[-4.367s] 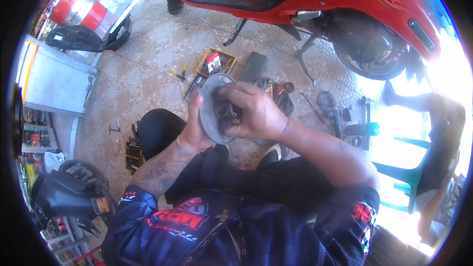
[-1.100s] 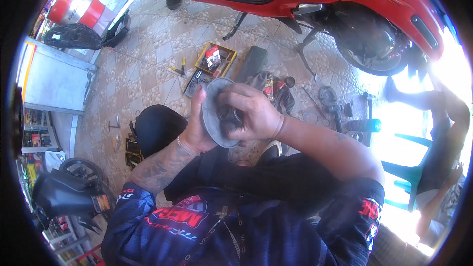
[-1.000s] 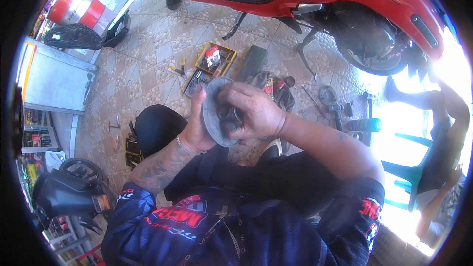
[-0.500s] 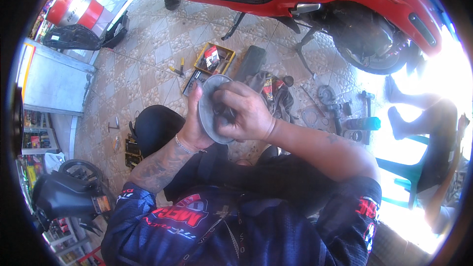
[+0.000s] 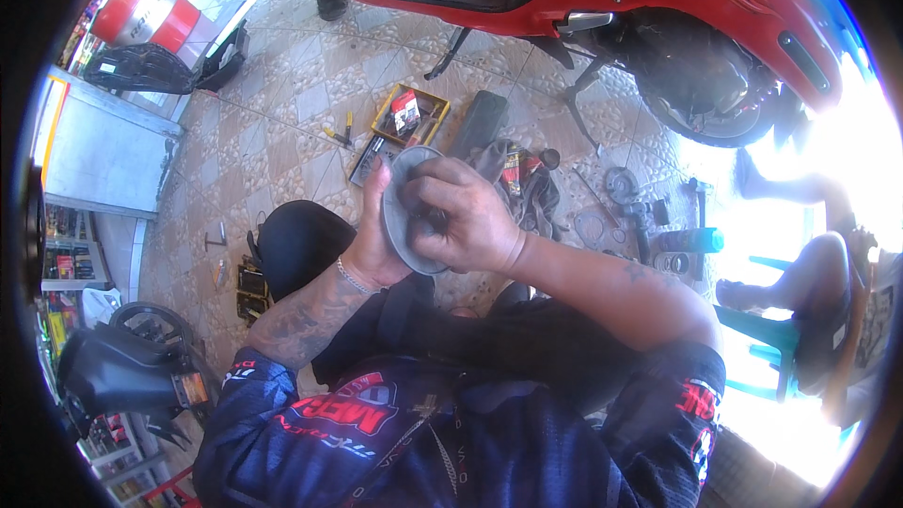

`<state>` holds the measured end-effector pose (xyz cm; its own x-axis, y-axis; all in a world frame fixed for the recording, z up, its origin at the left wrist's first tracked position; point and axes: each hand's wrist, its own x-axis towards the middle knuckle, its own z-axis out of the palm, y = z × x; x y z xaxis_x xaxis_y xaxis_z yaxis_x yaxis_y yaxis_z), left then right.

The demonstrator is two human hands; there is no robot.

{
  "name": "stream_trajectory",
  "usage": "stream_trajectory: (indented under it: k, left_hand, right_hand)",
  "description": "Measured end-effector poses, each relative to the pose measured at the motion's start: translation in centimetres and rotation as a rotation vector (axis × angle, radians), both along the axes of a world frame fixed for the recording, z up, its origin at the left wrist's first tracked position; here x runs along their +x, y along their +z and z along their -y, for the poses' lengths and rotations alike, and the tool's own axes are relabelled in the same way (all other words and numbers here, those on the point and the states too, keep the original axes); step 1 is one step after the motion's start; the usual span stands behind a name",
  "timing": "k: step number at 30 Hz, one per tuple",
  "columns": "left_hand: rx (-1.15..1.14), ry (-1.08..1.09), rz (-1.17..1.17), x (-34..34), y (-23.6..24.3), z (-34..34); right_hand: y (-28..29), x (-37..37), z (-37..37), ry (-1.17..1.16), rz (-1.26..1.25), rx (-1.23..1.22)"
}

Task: The person sits on the floor in a workshop and cleans a circular metal scooter part with a cloth. They then use a screwdriver to adjust or remove a small internal component from the part.

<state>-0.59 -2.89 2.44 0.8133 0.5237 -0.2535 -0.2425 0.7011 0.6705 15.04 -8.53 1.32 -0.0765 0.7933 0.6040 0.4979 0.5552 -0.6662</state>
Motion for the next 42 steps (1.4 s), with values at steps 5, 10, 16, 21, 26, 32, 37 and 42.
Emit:
stream_trajectory:
  k: [5, 10, 16, 21, 26, 32, 37, 42]
  left_hand:
    - [-0.019, -0.011, -0.003, 0.2, -0.1, 0.0]
    - [0.001, -0.032, -0.003, 0.2, -0.3, 0.0]
    - [-0.081, -0.142, 0.032, 0.0, -0.4, 0.1]
    - [-0.064, -0.146, 0.008, 0.0, -0.2, 0.2]
    - [-0.045, -0.109, -0.016, 0.2, -0.1, 0.3]
    - [-0.059, -0.167, -0.016, 0.1, -0.1, 0.4]
    - [-0.050, -0.139, -0.025, 0.3, -0.2, 0.6]
    - [-0.015, -0.113, -0.044, 0.5, -0.1, 0.5]
  right_hand:
    - [0.1, 0.2, 0.1, 0.017, -0.013, -0.082]
    - [0.5, 0.6, 0.1, 0.039, 0.018, -0.136]
    - [1.3, 1.6, 0.5, 0.085, 0.086, -0.165]
    - [1.5, 1.7, 0.5, 0.091, 0.174, -0.086]
    - [1.5, 1.8, 0.3, 0.081, 0.236, -0.033]
    - [1.8, 2.1, 0.0, 0.129, 0.224, -0.050]
    - [2.5, 2.8, -0.3, 0.229, 0.228, -0.107]
    - [3.0, 3.4, -0.2, 0.292, 0.280, -0.204]
